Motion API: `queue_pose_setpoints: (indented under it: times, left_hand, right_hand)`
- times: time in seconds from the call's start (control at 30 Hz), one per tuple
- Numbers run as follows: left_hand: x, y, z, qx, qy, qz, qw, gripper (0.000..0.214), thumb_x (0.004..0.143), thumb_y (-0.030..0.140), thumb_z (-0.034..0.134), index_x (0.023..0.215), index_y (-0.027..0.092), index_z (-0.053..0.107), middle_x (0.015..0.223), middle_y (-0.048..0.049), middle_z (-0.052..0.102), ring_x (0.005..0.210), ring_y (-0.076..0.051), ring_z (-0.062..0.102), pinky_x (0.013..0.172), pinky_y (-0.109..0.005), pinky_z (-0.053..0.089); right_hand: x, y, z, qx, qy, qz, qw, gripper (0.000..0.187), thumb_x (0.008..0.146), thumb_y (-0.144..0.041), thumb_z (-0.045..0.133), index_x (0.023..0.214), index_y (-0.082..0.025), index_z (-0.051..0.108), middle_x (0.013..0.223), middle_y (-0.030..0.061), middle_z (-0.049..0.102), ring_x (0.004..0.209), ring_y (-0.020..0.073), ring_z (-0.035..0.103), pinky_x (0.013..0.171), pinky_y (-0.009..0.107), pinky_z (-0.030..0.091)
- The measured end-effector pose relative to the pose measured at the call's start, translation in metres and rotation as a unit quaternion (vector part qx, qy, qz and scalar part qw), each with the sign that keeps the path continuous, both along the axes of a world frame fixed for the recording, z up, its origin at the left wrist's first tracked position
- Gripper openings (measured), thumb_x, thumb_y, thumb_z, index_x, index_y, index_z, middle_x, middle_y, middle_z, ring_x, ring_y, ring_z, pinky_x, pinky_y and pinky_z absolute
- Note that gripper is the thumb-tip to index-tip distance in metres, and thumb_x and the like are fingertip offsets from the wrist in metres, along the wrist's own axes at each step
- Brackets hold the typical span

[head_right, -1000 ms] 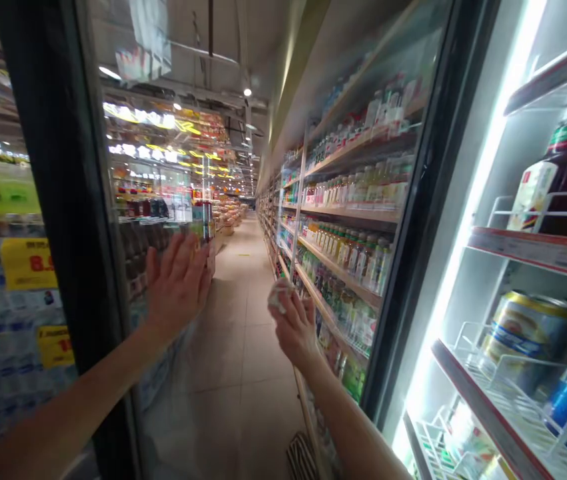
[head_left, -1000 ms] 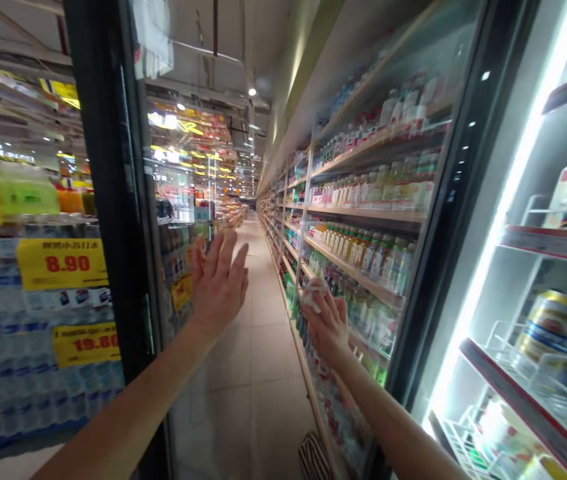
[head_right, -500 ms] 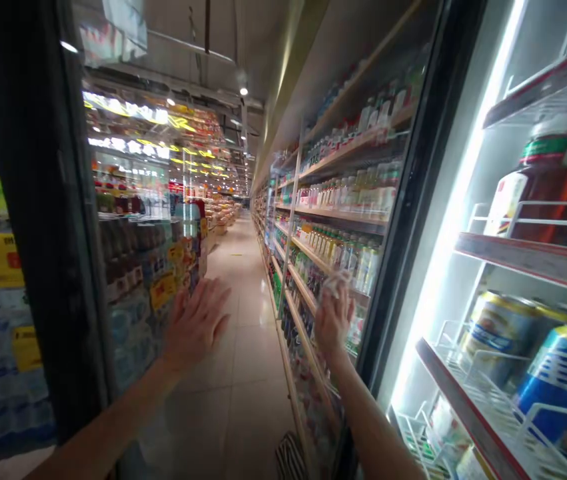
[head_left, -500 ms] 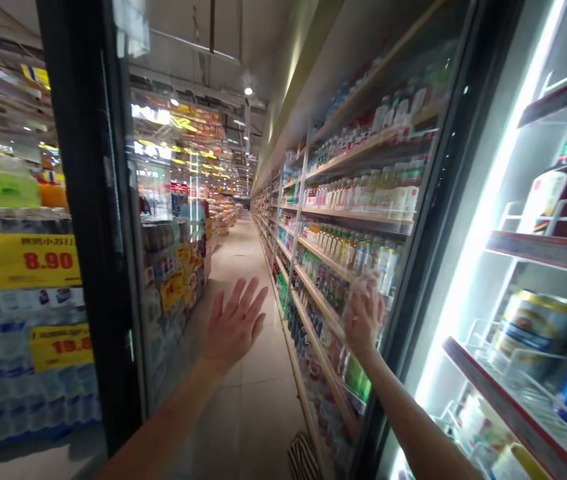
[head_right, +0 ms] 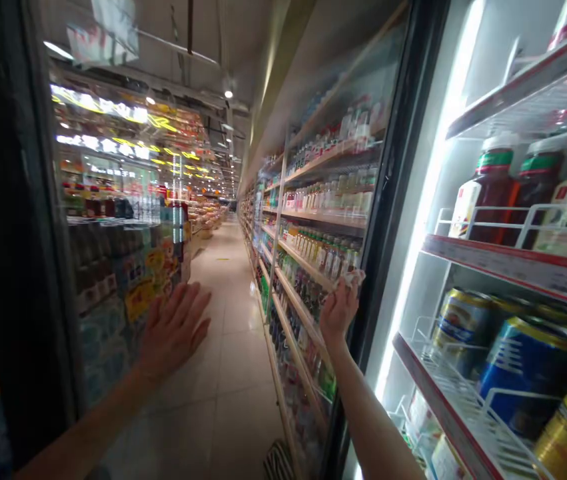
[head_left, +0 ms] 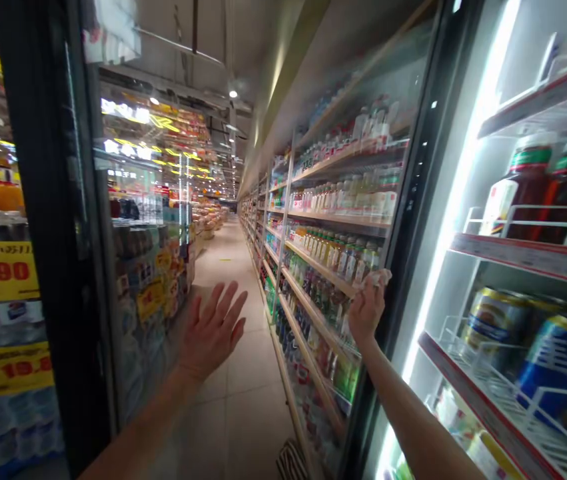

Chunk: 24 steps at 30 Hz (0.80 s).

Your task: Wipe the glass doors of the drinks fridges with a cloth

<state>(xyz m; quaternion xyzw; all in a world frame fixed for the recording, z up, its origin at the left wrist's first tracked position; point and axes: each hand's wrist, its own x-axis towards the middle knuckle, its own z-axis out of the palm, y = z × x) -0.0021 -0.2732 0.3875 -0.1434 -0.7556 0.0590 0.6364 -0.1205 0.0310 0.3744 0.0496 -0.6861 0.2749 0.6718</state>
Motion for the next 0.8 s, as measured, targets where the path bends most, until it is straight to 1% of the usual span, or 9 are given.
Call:
queue_pose_setpoints:
  times: [0.03,0.1,0.2,0.27,0.43,0.53,0.67,0.73,0.8]
  left_hand:
    - [0.0,0.0,0.0,0.002,-0.003,0.0,1.0,0.06,0.088,0.029,0.049,0.143,0.028,0.025,0.138,-0.0061,0.045,0.137,-0.019,0.027,0.115,-0.042,0.01]
    - [0.0,0.001,-0.001,0.008,-0.01,0.0,1.0,0.062,0.088,0.03,0.049,0.143,0.029,0.022,0.139,-0.0056,0.044,0.137,-0.019,0.025,0.115,-0.042,0.009]
    - [0.0,0.001,-0.002,0.009,-0.009,0.0,1.0,0.064,0.088,0.031,0.049,0.144,0.03,0.019,0.139,-0.0049,0.044,0.138,-0.018,0.023,0.115,-0.043,0.009]
    - [0.0,0.0,-0.002,0.009,-0.006,-0.002,1.0,0.064,0.088,0.032,0.049,0.144,0.03,0.017,0.138,-0.0047,0.045,0.138,-0.018,0.023,0.115,-0.043,0.009]
    - [-0.001,-0.001,-0.001,0.01,0.003,-0.008,1.0,0.064,0.088,0.031,0.049,0.144,0.03,0.018,0.138,-0.0051,0.046,0.138,-0.017,0.023,0.115,-0.042,0.01]
    - [-0.002,0.0,0.0,0.01,0.013,-0.012,1.0,0.061,0.088,0.031,0.05,0.143,0.029,0.024,0.136,-0.0058,0.048,0.138,-0.017,0.023,0.115,-0.042,0.01]
    - [0.002,0.0,0.0,-0.006,0.023,-0.023,0.999,0.048,0.087,0.027,0.049,0.134,0.024,0.042,0.132,-0.0074,0.053,0.138,-0.018,0.026,0.115,-0.041,0.011]
    - [0.008,-0.005,0.002,-0.033,0.01,-0.029,0.999,0.041,0.087,0.023,0.048,0.127,0.021,0.048,0.131,-0.0082,0.054,0.137,-0.018,0.027,0.115,-0.04,0.014]
    - [0.016,-0.018,0.007,-0.04,0.001,-0.018,0.999,0.039,0.086,0.019,0.047,0.125,0.02,0.049,0.132,-0.0094,0.053,0.136,-0.019,0.029,0.114,-0.041,0.016]
  right_hand:
    - [-0.003,0.004,-0.001,-0.029,0.0,0.0,1.0,0.047,0.088,-0.021,0.032,0.132,-0.012,0.045,0.143,0.0193,0.033,0.135,0.0296,0.028,0.103,0.054,0.031]
    - [-0.001,0.001,-0.012,-0.008,0.005,0.013,1.0,0.047,0.088,-0.021,0.034,0.133,-0.013,0.044,0.143,0.0184,0.034,0.136,0.029,0.027,0.104,0.054,0.031]
    - [0.007,-0.007,-0.031,0.148,-0.005,0.037,0.988,0.044,0.087,-0.02,0.039,0.13,-0.022,0.047,0.142,0.0119,0.037,0.136,0.0262,0.027,0.106,0.051,0.03]
    - [0.006,-0.001,-0.031,0.203,-0.017,0.031,0.979,0.041,0.086,-0.021,0.041,0.126,-0.025,0.051,0.139,0.0095,0.042,0.135,0.0255,0.03,0.105,0.05,0.03]
    - [-0.01,0.02,0.009,0.01,0.027,-0.033,0.999,0.046,0.088,-0.023,0.034,0.131,-0.014,0.046,0.137,0.0187,0.041,0.132,0.0285,0.034,0.1,0.052,0.036]
    - [0.0,-0.012,0.02,0.112,0.053,0.005,0.992,0.046,0.087,-0.02,0.035,0.131,-0.018,0.046,0.14,0.0151,0.04,0.135,0.0263,0.029,0.104,0.05,0.032]
    - [0.025,-0.076,0.036,0.318,0.09,0.069,0.941,0.046,0.083,-0.02,0.043,0.128,-0.027,0.049,0.141,0.0062,0.041,0.138,0.0235,0.024,0.11,0.046,0.023]
    - [0.031,-0.098,0.069,0.315,0.106,0.07,0.941,0.046,0.083,-0.02,0.044,0.128,-0.027,0.049,0.141,0.0053,0.041,0.138,0.0229,0.023,0.11,0.045,0.021]
    - [0.032,-0.115,0.116,0.261,0.117,0.061,0.956,0.046,0.084,-0.02,0.041,0.129,-0.025,0.049,0.143,0.0063,0.039,0.138,0.0224,0.022,0.109,0.046,0.022]
